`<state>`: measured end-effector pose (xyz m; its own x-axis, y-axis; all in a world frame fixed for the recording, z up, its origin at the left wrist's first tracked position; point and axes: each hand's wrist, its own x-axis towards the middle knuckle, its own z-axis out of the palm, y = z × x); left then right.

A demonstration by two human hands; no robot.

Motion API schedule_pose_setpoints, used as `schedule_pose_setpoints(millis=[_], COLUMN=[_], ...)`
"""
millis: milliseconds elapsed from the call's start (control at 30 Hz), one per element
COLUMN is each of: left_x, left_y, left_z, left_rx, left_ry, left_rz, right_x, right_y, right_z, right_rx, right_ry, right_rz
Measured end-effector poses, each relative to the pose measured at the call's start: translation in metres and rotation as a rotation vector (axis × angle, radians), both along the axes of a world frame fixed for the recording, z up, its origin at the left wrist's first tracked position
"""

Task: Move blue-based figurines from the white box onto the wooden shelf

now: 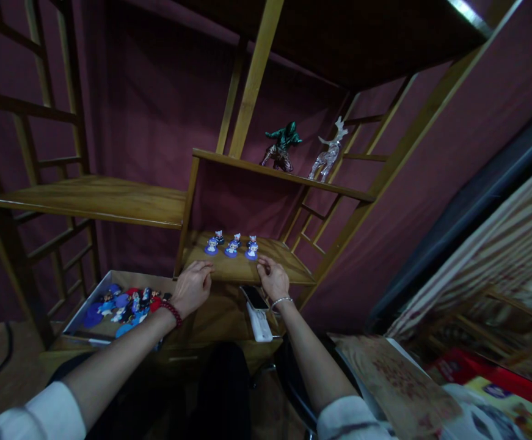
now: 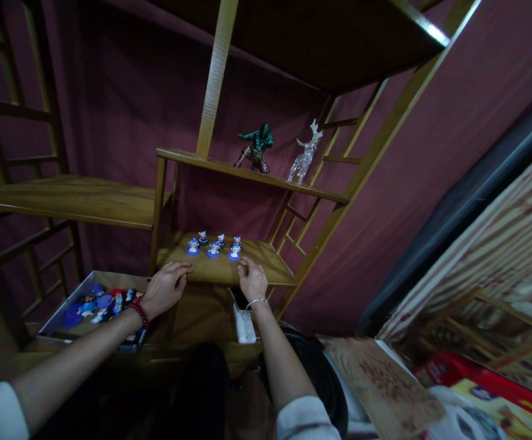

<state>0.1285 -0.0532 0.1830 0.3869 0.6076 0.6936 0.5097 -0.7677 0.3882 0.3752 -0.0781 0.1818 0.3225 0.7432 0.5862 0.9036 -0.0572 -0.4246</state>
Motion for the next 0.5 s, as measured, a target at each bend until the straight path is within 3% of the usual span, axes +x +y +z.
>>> schedule_pose_setpoints(millis=[267, 500], left_x=[-0.018, -0.025], left_y=[-0.023, -0.036], left_z=[-0.018, -0.036], left_rx=[0.068, 0.094], left_ry=[-0.047, 0.000], left_rz=[-0.128, -0.138], right_x=[-0.033, -0.077], right_y=[-0.031, -0.054], right_z=[-0.011, -0.021], right_rx=[0.236, 0.278], right_ry=[0.166, 0.132], right_rz=[0.108, 0.255])
